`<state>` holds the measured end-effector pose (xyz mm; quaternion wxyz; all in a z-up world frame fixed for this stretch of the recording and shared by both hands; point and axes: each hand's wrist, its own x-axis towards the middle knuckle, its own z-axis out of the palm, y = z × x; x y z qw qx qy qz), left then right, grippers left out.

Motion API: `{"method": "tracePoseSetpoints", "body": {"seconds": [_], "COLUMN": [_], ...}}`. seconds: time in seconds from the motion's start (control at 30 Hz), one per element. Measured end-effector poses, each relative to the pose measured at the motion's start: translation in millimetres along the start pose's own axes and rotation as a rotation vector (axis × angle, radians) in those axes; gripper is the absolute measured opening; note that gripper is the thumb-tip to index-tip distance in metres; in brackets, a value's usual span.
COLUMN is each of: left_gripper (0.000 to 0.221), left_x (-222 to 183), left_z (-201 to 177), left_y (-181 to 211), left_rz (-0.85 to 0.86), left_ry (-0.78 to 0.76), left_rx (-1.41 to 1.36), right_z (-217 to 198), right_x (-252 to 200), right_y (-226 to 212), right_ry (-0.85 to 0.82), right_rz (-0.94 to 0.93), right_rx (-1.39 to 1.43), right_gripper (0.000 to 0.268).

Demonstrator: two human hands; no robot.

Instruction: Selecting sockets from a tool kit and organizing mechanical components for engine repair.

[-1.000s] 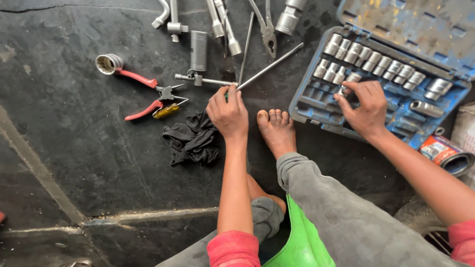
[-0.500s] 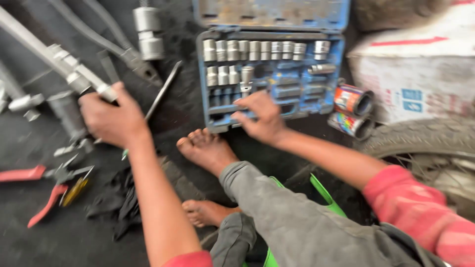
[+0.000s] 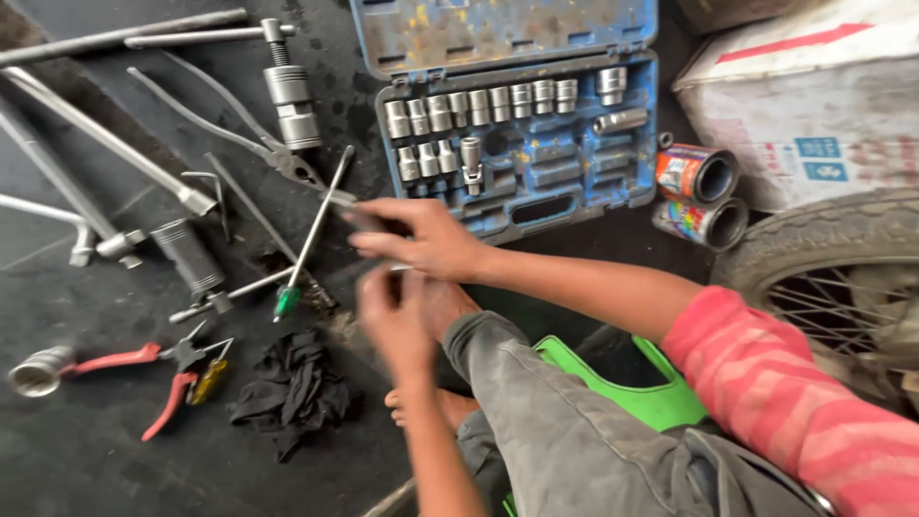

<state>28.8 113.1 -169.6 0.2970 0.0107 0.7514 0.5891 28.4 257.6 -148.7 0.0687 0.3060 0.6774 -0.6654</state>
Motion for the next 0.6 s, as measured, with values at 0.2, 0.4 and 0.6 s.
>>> {"method": "tracePoseSetpoints", "body": {"seconds": [0.2,0.4,0.6], "left_gripper": [0.044,0.042,0.040], "left_x": [-26,-16,-8], "left_z": [44,30,17], "left_y": [-8,-17,-8], "left_rz": [-0.210,-0.012,0.016], "left_ry": [-0.465,-0.430,-0.331], "left_rx": [0.098,0.009,0.202], "right_z": [-65,-193,-197], "right_x": [-61,-76,-90], "right_y": [36,71,70], "right_ry": [0.100,0.212,0.293], "right_rz": [-0.070,-0.341,-0.379], "right_rx": [-0.428,-0.962,-1.241], "right_gripper": [0.046,0.052,0.047]}}
